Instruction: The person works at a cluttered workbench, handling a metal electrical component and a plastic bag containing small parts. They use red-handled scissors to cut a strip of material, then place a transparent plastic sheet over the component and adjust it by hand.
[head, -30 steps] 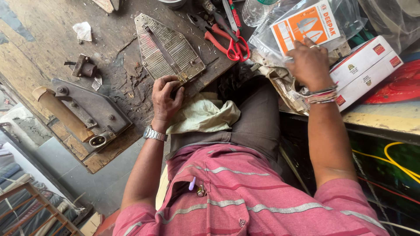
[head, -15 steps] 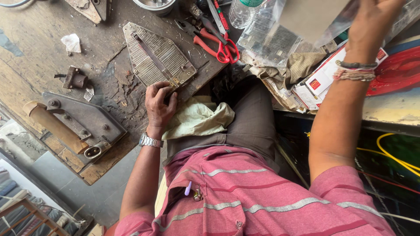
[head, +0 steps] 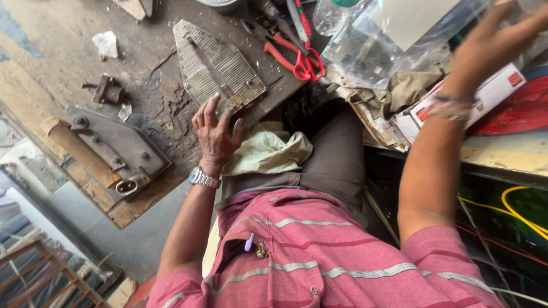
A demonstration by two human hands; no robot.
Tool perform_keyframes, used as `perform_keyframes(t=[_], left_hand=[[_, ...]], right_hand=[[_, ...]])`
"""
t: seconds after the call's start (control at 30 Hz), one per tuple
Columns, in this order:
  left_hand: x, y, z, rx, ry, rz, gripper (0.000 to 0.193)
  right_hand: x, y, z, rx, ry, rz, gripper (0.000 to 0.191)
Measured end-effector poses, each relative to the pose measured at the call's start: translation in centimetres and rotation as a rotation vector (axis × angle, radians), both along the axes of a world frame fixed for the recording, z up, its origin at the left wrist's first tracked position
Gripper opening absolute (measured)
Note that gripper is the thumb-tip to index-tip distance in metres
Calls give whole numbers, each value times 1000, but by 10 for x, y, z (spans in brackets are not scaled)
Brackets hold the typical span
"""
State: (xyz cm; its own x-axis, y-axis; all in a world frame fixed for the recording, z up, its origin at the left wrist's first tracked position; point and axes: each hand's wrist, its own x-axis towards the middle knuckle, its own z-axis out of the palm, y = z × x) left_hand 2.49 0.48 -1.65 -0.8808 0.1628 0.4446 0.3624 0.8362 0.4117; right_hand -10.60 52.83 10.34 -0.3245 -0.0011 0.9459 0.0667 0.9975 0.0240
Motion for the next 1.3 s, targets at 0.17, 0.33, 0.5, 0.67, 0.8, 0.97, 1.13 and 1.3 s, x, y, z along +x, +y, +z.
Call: perform_keyframes(t=[0.17,0.33,0.5,0.67,0.8,0.97,1.13,1.3], left_hand=[[1,-2,-2,-52,-63,-2,48],[6,-7,-5,-41,-163,80,71],[5,-8,-9,-76,-141,60,107],[8,-4,-8,-135,-94,57,111],[7,-4,-7,-144,-80,62,111],[4,-4,-5,-138,-142,71,109],[4,-3,-4,-153,-179,79,107],[4,-3,-3,-151,-182,75,105]], right_hand=[[87,-154,-63,-523,-750,736,13],[108,-234,-125,-466,-1441,691,22],[64,-263,-162,-522,-1128,724,58],[20,-286,-156,-191,-1006,635,55],[-8,-290,-145,-248,-1069,639,55],[-37,-285,-150,-278,-1147,608,56],[-48,-276,-163,-309,-1161,601,57],[-18,-279,-177,-379,-1117,619,58]])
